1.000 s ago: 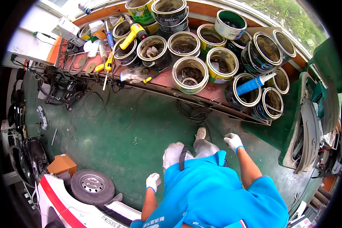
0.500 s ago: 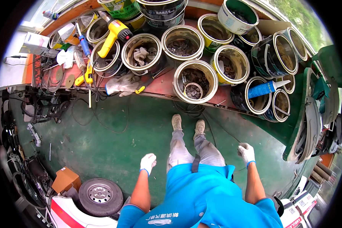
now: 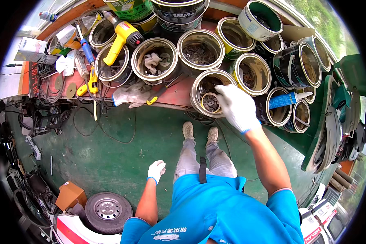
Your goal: The person retrieves small metal fasteners from a container in a workshop and walks to a disassembled vehicle. They then install a large radiator assembly into the front of the car, securing it with the fasteners by hand. The person works on the engine bay components, adjusting and tightening parts of the radiator support structure.
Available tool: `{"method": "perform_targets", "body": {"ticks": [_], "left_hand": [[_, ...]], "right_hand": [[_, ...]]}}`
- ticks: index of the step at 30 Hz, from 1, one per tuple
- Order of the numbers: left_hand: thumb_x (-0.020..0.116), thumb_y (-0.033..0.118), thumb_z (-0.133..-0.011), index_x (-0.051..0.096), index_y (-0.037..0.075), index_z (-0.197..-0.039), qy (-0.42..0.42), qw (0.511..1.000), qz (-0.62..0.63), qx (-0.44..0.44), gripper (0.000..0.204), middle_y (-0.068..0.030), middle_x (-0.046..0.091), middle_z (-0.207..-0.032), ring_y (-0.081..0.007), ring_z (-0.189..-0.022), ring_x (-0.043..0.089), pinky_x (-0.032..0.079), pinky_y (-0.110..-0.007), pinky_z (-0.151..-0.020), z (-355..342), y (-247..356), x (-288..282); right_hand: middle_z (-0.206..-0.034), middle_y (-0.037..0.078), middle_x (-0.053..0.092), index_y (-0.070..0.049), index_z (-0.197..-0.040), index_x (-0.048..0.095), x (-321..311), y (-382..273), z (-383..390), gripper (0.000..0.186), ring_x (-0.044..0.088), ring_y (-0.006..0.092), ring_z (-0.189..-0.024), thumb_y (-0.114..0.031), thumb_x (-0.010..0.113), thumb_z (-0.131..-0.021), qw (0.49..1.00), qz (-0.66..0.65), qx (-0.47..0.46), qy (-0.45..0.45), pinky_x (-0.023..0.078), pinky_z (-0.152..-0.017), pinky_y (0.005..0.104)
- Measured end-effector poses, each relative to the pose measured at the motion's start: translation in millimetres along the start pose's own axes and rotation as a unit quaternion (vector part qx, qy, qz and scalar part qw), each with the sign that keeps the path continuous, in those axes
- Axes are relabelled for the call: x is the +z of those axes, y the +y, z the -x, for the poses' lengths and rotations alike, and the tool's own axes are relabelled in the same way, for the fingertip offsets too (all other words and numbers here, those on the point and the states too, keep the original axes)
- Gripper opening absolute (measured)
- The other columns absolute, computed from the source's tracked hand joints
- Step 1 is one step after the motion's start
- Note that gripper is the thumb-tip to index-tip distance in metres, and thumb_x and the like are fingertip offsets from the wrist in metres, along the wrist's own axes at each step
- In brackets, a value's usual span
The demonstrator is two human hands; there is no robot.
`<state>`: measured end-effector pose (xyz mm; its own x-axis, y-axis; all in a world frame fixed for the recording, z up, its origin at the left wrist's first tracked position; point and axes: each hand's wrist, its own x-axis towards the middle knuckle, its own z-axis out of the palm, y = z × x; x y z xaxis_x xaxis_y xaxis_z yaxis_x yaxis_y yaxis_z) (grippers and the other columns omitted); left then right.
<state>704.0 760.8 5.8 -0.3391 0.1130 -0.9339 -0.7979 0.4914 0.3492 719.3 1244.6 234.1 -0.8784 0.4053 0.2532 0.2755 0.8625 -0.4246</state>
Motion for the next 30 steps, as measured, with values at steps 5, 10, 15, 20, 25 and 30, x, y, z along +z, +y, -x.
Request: {"method": "perform_targets", "body": {"ticks": [5,10,15,20,25,30], "left_hand": [[0.07,0.012,-0.092,0.062,0.002,-0.125,0.007,1.0,0.023,-0.009,0.036,-0.0075,0.07,-0.102,-0.0162,-0.075,0.066,0.056,-0.03,-0.066,-4.6,-11.3,-12.2],[0.072,0.016,-0.091,0.062,0.004,-0.124,0.003,1.0,0.03,-0.003,0.037,-0.0073,0.069,-0.101,-0.0195,-0.078,0.068,0.057,-0.033,-0.07,-1.2,-16.2,-14.8],[0.072,0.015,-0.091,0.062,0.004,-0.127,-0.001,1.0,0.013,-0.017,0.039,-0.0082,0.069,-0.103,-0.02,-0.08,0.068,0.058,-0.034,-0.071,-3.0,-9.9,-10.7],[0.07,0.011,-0.091,0.061,0.001,-0.127,0.003,1.0,0.01,-0.018,0.039,-0.0088,0.07,-0.104,-0.0174,-0.077,0.067,0.057,-0.03,-0.067,-7.0,4.3,-10.8],[0.07,0.011,-0.092,0.061,0.001,-0.127,-0.004,1.0,-0.012,-0.002,0.038,-0.0085,0.07,-0.104,-0.0165,-0.076,0.067,0.057,-0.029,-0.067,-12.2,24.8,-9.7],[0.07,0.011,-0.092,0.062,0.001,-0.127,-0.004,1.0,-0.013,0.004,0.037,-0.0084,0.07,-0.104,-0.0172,-0.077,0.067,0.057,-0.03,-0.067,-11.9,38.0,-8.6]], "right_hand": [[-0.097,0.023,0.07,-0.003,-0.105,0.068,80.9,19.0,-40.9,0.024,0.07,0.0402,-0.085,-0.016,0.056,-0.089,0.958,0.121,0.114,-0.235,0.057,-0.073,0.0494],[-0.087,0.022,0.072,-0.005,-0.086,0.075,124.1,38.4,-44.8,0.022,0.071,0.0394,-0.08,-0.017,0.056,-0.088,0.964,0.107,0.139,-0.2,0.057,-0.071,0.0493],[-0.085,0.018,0.072,-0.008,-0.085,0.074,156.6,65.8,-36.0,0.021,0.069,0.038,-0.076,-0.019,0.057,-0.087,0.972,0.102,0.174,-0.124,0.054,-0.067,0.049],[-0.082,0.018,0.072,-0.007,-0.083,0.076,154.0,58.0,-38.6,0.02,0.07,0.0365,-0.072,-0.017,0.059,-0.085,0.974,0.103,0.159,-0.124,0.054,-0.064,0.048],[-0.08,0.018,0.072,-0.007,-0.081,0.076,142.7,56.9,-37.0,0.019,0.069,0.0365,-0.07,-0.017,0.06,-0.084,0.972,0.09,0.167,-0.138,0.054,-0.063,0.0477],[-0.085,0.02,0.072,-0.006,-0.084,0.076,109.5,35.1,-42.5,0.022,0.07,0.0364,-0.076,-0.017,0.057,-0.085,0.969,0.092,0.137,-0.186,0.055,-0.067,0.047]]}}
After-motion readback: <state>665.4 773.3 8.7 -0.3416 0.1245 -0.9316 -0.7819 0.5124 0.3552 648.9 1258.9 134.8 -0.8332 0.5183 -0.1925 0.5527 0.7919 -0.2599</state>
